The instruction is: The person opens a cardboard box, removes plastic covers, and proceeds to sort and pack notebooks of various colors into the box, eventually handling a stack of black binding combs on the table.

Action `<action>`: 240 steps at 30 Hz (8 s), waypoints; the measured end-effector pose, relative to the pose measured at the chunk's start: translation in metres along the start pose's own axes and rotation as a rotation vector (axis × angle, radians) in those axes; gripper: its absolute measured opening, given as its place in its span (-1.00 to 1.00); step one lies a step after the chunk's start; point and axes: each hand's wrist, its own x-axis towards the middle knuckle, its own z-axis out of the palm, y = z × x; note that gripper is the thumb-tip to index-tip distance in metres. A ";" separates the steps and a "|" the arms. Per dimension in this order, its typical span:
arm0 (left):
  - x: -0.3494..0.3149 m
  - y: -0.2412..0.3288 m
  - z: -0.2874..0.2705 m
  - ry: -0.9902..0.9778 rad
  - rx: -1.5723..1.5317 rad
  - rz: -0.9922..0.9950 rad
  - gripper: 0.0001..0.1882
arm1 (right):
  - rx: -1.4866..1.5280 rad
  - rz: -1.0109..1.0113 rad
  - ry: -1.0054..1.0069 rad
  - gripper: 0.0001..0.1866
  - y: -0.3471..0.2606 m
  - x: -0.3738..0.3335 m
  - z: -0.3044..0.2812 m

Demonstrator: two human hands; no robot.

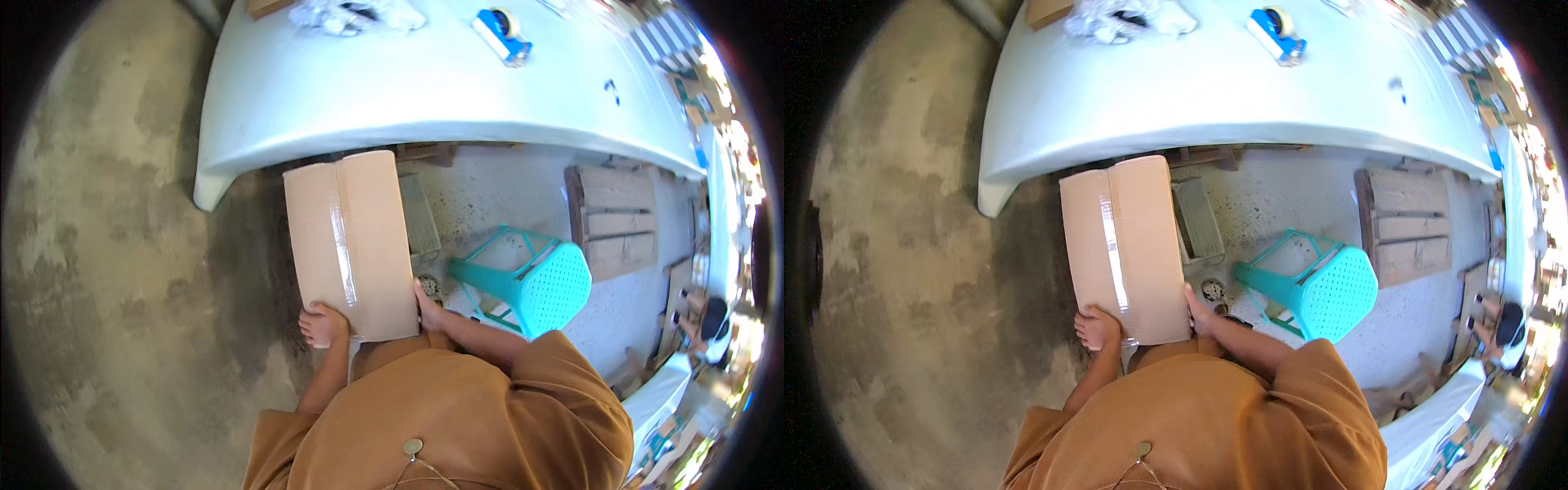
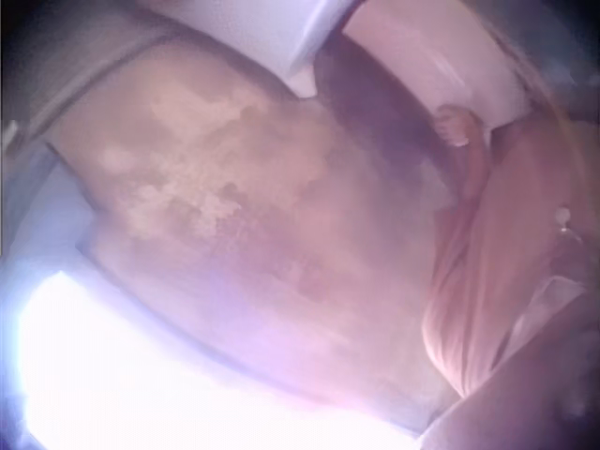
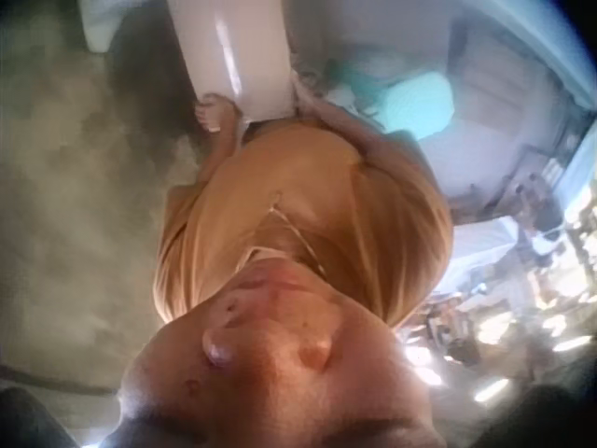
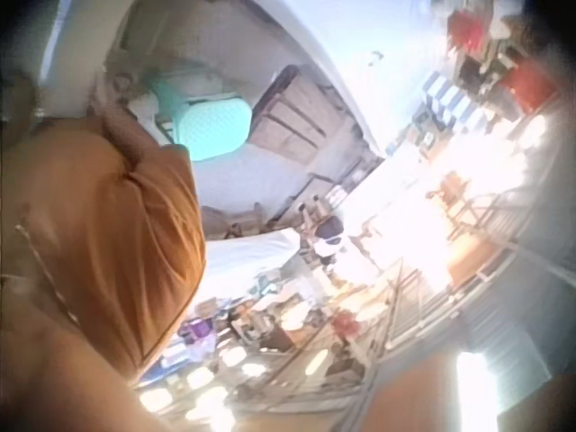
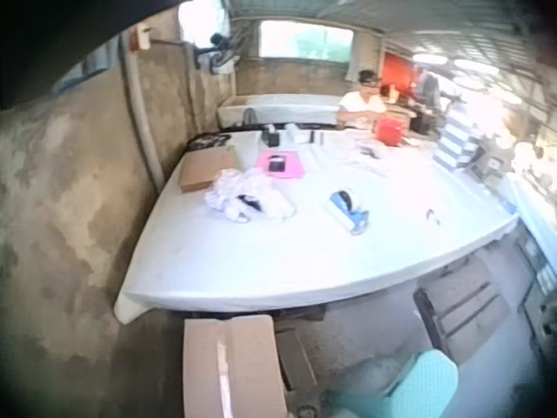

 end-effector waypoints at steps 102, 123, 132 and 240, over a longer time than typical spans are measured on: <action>-0.287 0.636 -0.066 -1.391 -1.417 0.023 -0.44 | -0.797 -0.800 -0.080 -0.70 -0.615 -0.061 -0.270; -0.197 0.084 0.027 0.415 -0.565 -1.007 -0.43 | -1.179 0.337 -0.349 -0.40 -0.375 0.104 -0.043; -0.162 0.118 0.041 0.593 -0.229 -1.245 -0.42 | -0.595 0.530 0.220 -0.31 -0.271 0.220 -0.129; -0.257 0.089 -0.092 -0.384 -0.276 -0.505 -0.60 | -2.621 -0.820 -2.100 -0.83 -0.093 -0.005 0.117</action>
